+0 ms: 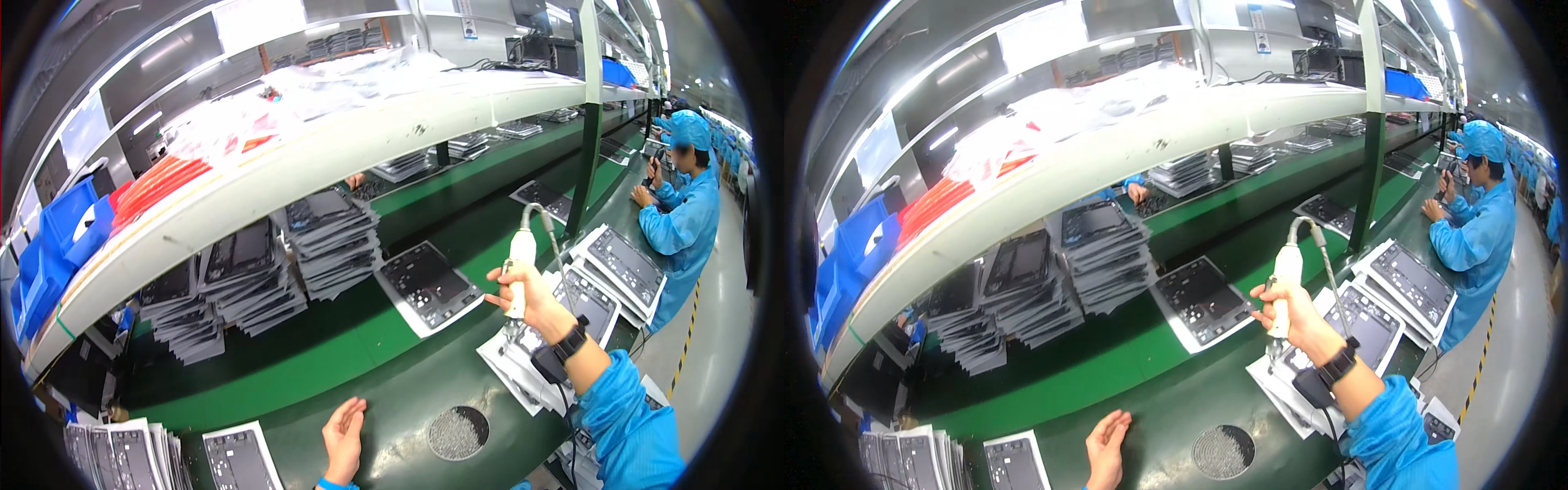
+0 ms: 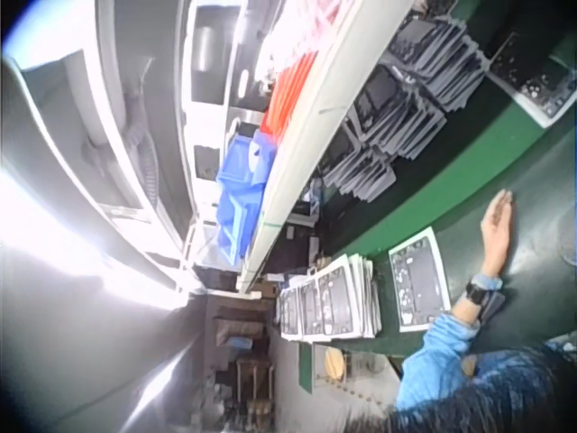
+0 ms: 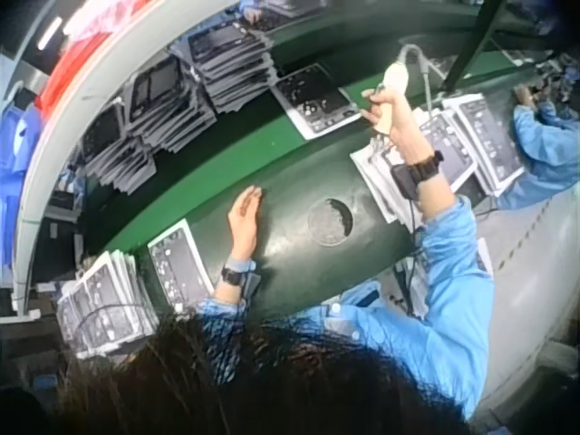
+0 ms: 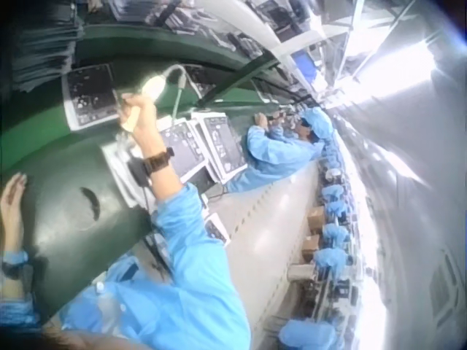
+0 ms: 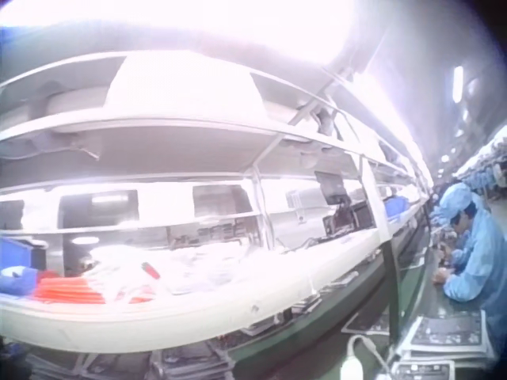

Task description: Using an electric screwdriver to fasten components into electronic frames on a factory assembly line.

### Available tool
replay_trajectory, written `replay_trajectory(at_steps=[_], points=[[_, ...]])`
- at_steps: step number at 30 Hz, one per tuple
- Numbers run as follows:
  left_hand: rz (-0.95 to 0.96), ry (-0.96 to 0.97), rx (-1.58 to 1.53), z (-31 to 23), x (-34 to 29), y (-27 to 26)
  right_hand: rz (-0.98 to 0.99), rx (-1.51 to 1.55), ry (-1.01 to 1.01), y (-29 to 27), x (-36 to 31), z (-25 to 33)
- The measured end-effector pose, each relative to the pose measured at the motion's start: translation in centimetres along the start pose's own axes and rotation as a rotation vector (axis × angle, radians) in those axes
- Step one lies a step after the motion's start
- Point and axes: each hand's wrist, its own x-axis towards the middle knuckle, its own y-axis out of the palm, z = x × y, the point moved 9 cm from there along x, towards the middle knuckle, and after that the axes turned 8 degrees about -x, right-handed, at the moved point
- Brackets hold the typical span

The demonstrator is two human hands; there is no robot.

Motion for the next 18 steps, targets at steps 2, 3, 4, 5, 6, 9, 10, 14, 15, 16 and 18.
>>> replay_trajectory(at_steps=[2,3,4,5,6,9,10,14,15,16,18], points=[[-0.009,0.020,-0.072,0.6,4.0,2.6,-0.122,0.017,0.020,-3.7,3.8,-0.7],[-0.040,0.034,-0.144,0.5,5.5,3.7,-0.199,0.006,0.022,-5.0,5.3,-1.1],[-0.052,-0.070,-0.216,1.0,6.9,5.1,-0.211,-0.021,0.041,-5.4,6.4,-1.2],[-0.033,-0.112,-0.232,1.4,8.4,6.5,-0.238,-0.062,0.060,-5.9,7.7,-1.6],[-0.019,-0.155,-0.247,1.9,9.6,7.5,-0.263,-0.103,0.085,-6.4,8.8,-2.3],[0.006,-0.258,-0.241,3.2,13.4,10.1,-0.263,-0.168,0.103,-8.0,12.5,-4.3],[0.022,-0.322,-0.253,4.0,14.2,10.9,-0.268,-0.195,0.116,-8.2,13.3,-4.8],[0.104,-0.479,-0.205,4.9,16.9,14.1,-0.266,-0.255,0.220,-7.7,13.7,-5.4],[0.060,-0.496,-0.141,4.6,17.3,14.8,-0.223,-0.258,0.257,-7.2,13.8,-5.5],[0.059,-0.504,-0.141,4.7,17.9,15.1,-0.180,-0.260,0.293,-6.6,13.8,-5.7],[0.179,-0.509,0.015,5.0,18.8,15.9,-0.139,-0.284,0.275,-6.0,13.8,-6.4]])
